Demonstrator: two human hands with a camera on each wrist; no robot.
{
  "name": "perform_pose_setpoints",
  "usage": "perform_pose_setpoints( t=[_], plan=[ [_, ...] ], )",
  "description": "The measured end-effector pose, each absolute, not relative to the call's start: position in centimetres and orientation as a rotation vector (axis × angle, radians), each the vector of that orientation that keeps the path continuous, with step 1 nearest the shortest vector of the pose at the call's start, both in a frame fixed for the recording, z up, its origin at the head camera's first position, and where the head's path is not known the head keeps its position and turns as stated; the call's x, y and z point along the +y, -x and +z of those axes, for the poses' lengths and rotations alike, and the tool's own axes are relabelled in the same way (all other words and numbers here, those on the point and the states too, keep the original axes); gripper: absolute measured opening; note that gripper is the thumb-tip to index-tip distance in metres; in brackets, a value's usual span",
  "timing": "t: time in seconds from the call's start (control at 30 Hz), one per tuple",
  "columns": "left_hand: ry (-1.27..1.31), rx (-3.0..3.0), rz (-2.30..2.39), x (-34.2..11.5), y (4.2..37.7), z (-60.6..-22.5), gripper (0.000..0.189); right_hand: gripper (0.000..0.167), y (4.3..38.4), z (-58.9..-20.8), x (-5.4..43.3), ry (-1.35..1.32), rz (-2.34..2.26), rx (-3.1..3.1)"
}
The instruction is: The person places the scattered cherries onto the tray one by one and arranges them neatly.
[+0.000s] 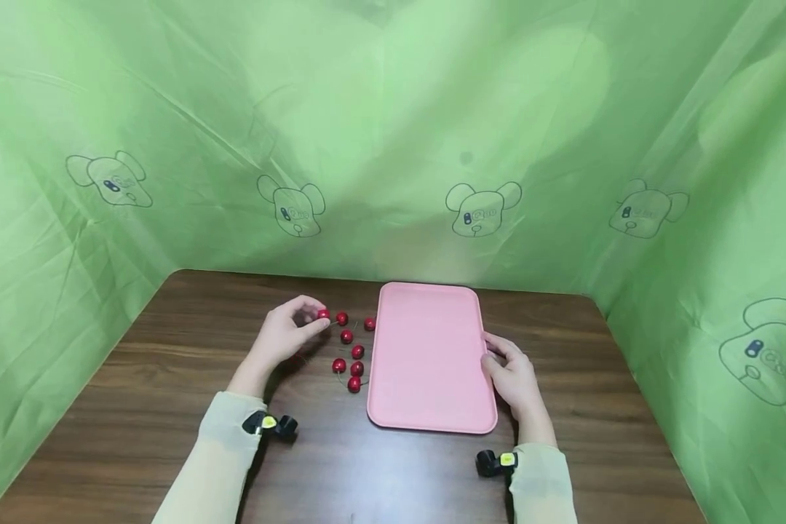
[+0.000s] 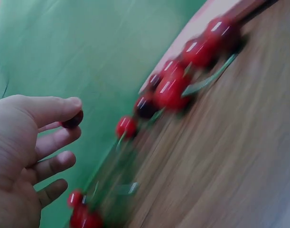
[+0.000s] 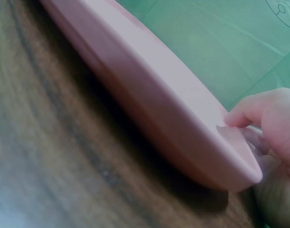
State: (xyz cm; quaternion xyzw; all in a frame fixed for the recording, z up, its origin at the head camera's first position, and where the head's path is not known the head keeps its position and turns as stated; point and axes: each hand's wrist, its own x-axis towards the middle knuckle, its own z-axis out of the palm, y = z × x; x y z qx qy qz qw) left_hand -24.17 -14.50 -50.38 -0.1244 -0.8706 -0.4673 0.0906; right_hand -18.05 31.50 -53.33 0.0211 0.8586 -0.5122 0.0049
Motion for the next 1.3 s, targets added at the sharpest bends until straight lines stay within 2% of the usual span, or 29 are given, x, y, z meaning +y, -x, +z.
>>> perform_pose_setpoints(
  t=[0.2,0.57,0.83,1.3],
  plan=[
    [0.499,-2.665,-1.278,-9.9,24.6,-48.6,0.02,0.048,17.8,-53.4,31.2,-0.067,-1.643,2.675],
    [0.671,-2.78,-1.057,-1.1,28.5,-46.8,0.023,0.049,17.9,-53.3,31.1,-0.032,-1.645,2.682],
    [0.838,-2.804,-0.942,4.8,28.8,-48.7,0.015,0.049,17.9,-53.4,31.3,-0.051,-1.613,2.699],
    [0.799,-2.858,-0.746,9.9,27.6,-50.7,0.015,0.05,17.9,-53.1,31.2,-0.069,-1.595,2.679]
  ],
)
